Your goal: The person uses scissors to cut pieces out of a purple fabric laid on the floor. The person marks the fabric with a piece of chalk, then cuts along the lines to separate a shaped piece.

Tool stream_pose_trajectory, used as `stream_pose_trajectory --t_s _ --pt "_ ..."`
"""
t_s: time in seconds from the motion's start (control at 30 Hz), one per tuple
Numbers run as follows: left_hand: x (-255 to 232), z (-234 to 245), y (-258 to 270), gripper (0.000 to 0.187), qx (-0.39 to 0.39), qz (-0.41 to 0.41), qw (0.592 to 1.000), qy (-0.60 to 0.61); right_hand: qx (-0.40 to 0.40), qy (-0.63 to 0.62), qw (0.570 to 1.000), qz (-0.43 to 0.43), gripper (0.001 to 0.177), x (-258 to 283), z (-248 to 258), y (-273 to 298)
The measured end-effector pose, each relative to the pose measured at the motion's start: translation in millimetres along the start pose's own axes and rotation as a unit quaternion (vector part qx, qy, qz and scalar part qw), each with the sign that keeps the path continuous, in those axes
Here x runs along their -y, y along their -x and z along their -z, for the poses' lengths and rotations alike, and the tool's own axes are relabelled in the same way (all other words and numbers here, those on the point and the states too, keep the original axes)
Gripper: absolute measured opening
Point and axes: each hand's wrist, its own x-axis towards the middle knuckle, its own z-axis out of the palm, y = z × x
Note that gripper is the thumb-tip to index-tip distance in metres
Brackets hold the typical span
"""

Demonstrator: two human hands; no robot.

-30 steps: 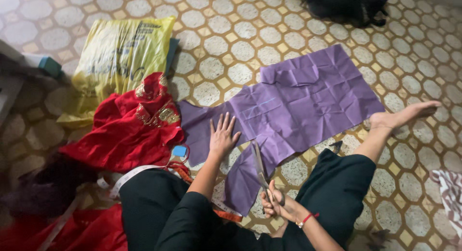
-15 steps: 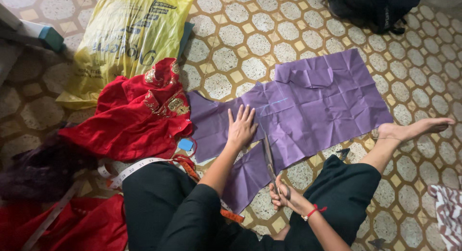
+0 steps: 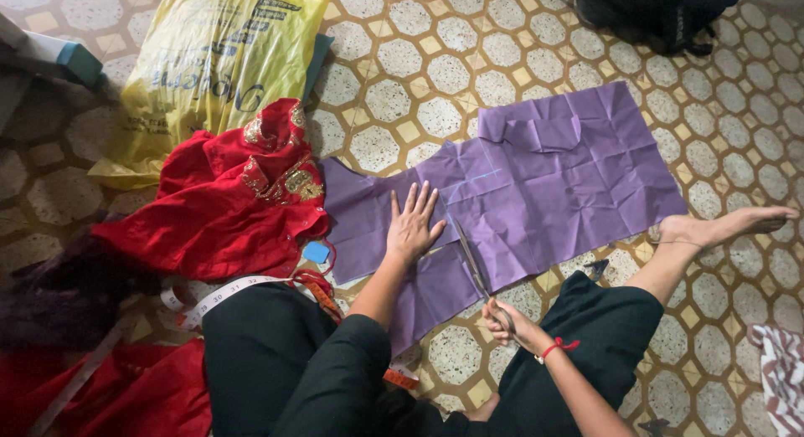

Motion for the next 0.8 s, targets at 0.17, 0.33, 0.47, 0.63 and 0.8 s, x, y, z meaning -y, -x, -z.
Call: stream_pose_trajectory --t_s 0.17,0.33,0.47,0.63,0.8 --pt "0 1 -2 0.079 0.007 0.003 1.0 -0.004 0.006 -0.001 1.0 0.018 0.056 4 -5 -2" --pt "1 0 -1 0.081 0.013 0.005 1.0 0.004 0.011 -0.001 0.999 0.032 0.049 -2 -1 -7" --pt "1 0 -1 0.083 0.011 0.006 1.0 -0.007 0.005 -0.028 1.0 0.01 0.033 -3 2 -13" --pt "0 2 -1 0.083 0.007 0.004 1.0 0.001 -0.017 0.002 0.999 0.039 0.025 5 -9 -5" --pt "1 0 -1 0.082 0.004 0.003 1.0 0.0 -0.034 0.004 0.998 0.053 0.04 13 -18 1"
